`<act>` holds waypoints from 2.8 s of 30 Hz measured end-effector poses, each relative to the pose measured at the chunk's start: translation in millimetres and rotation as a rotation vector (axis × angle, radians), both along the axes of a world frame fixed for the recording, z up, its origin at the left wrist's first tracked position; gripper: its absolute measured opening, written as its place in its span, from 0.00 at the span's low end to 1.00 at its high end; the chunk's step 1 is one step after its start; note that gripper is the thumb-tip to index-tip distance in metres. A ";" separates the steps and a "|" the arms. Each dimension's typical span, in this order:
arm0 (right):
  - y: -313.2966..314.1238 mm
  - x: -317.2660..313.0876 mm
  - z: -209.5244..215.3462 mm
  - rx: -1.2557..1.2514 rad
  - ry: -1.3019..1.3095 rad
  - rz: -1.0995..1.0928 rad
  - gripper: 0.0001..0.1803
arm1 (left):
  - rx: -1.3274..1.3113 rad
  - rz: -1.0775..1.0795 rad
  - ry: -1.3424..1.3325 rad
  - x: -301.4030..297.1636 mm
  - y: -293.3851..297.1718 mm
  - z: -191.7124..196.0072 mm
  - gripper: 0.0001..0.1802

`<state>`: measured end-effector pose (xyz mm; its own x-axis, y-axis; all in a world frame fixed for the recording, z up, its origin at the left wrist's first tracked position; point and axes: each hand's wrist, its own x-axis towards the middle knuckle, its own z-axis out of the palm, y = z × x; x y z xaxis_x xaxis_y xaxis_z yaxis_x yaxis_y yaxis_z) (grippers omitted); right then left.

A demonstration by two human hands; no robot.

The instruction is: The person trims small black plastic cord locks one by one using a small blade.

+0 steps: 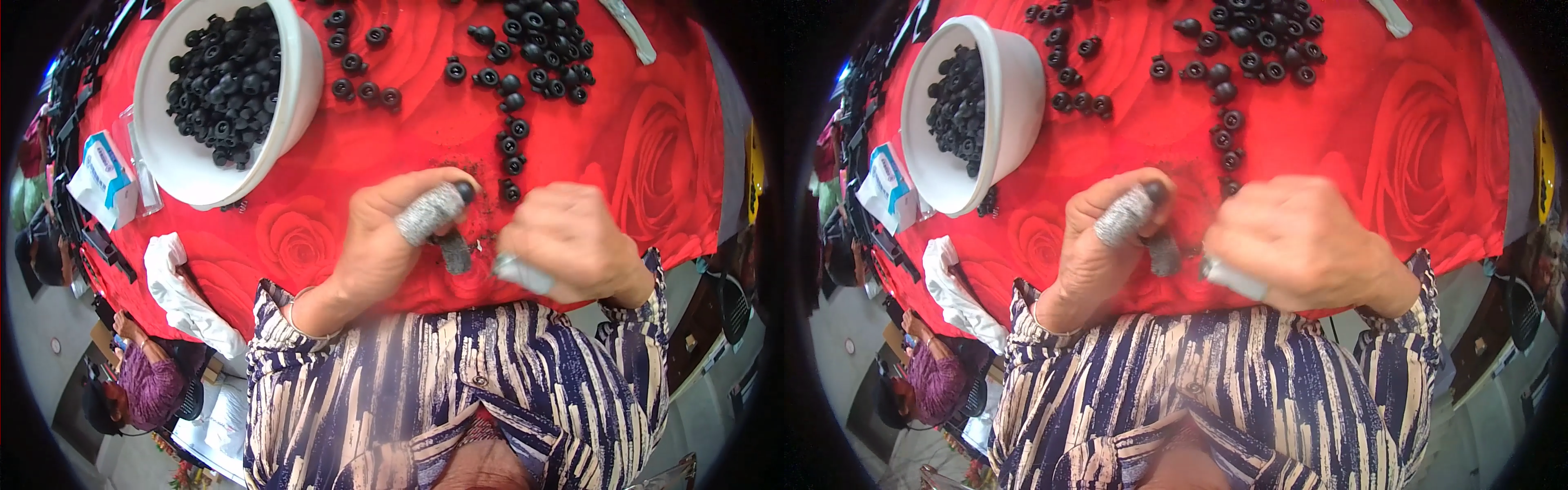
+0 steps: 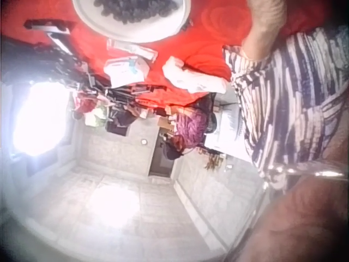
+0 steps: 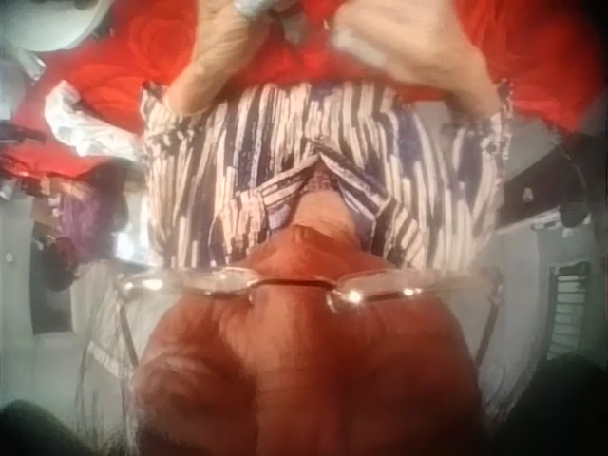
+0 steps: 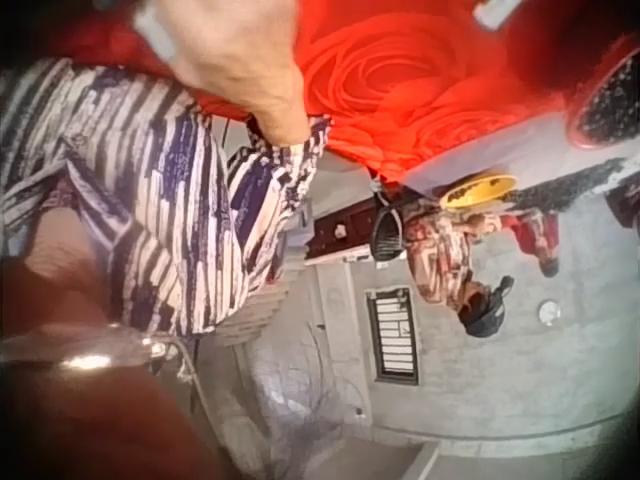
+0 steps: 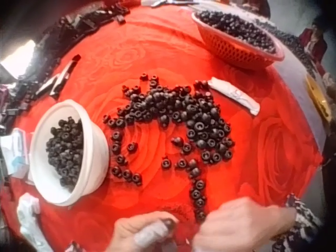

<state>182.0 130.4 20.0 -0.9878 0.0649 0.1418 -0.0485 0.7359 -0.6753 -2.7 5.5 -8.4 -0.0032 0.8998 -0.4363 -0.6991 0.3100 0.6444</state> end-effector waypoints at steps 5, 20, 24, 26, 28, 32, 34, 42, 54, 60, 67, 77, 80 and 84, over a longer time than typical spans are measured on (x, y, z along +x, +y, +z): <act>8.9 3.0 3.8 -0.284 0.117 -0.298 0.12 | 0.017 -0.106 0.110 4.9 -2.0 7.2 0.12; -2.6 1.2 -5.5 -0.267 0.048 -0.383 0.14 | 0.034 -0.204 0.138 9.5 1.1 14.2 0.12; -2.0 0.6 -6.3 -0.251 0.063 -0.361 0.14 | 0.057 -0.228 0.199 9.2 1.0 12.4 0.13; -1.7 0.8 -7.3 -0.251 0.061 -0.353 0.14 | 0.055 -0.227 0.185 9.6 1.0 12.8 0.13; -1.7 0.7 -9.6 -0.256 0.101 -0.346 0.14 | 0.052 -0.223 0.174 9.5 1.2 13.9 0.13; -0.1 1.1 -11.4 -0.256 0.105 -0.326 0.13 | 0.042 -0.228 0.160 8.9 1.5 14.1 0.13; 1.6 1.6 -8.6 -0.249 0.068 -0.325 0.12 | 0.038 -0.236 0.158 7.4 3.9 16.0 0.13; 5.1 1.8 -3.8 -0.336 0.167 -0.209 0.15 | -0.020 -0.069 0.011 3.9 -1.0 3.1 0.13; -12.7 -3.6 -18.9 -0.099 0.433 -0.313 0.22 | -0.064 -0.167 -0.122 13.7 -6.4 1.8 0.16; -16.6 -0.6 -20.0 -0.015 0.441 -0.329 0.18 | -0.087 -0.130 -0.294 19.5 -10.6 -3.3 0.16; -6.2 2.3 -12.6 -0.037 0.396 -0.273 0.20 | -0.033 -0.137 -0.060 17.1 -4.1 8.1 0.12; -2.3 4.3 -2.2 -0.306 0.088 -0.413 0.16 | -0.015 -0.171 0.047 14.3 -3.4 11.6 0.12; -2.8 3.1 -2.8 -0.307 0.056 -0.397 0.17 | -0.041 -0.207 0.068 13.8 -3.5 12.0 0.13; -3.9 1.6 -2.3 -0.307 0.058 -0.382 0.17 | -0.040 -0.220 0.135 14.6 -3.4 13.5 0.14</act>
<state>183.6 126.5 17.7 -0.8763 0.4683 0.1131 0.1422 0.4757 -0.8680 11.9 2.2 5.1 0.1299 0.8675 -0.4802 -0.5202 0.4720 0.7118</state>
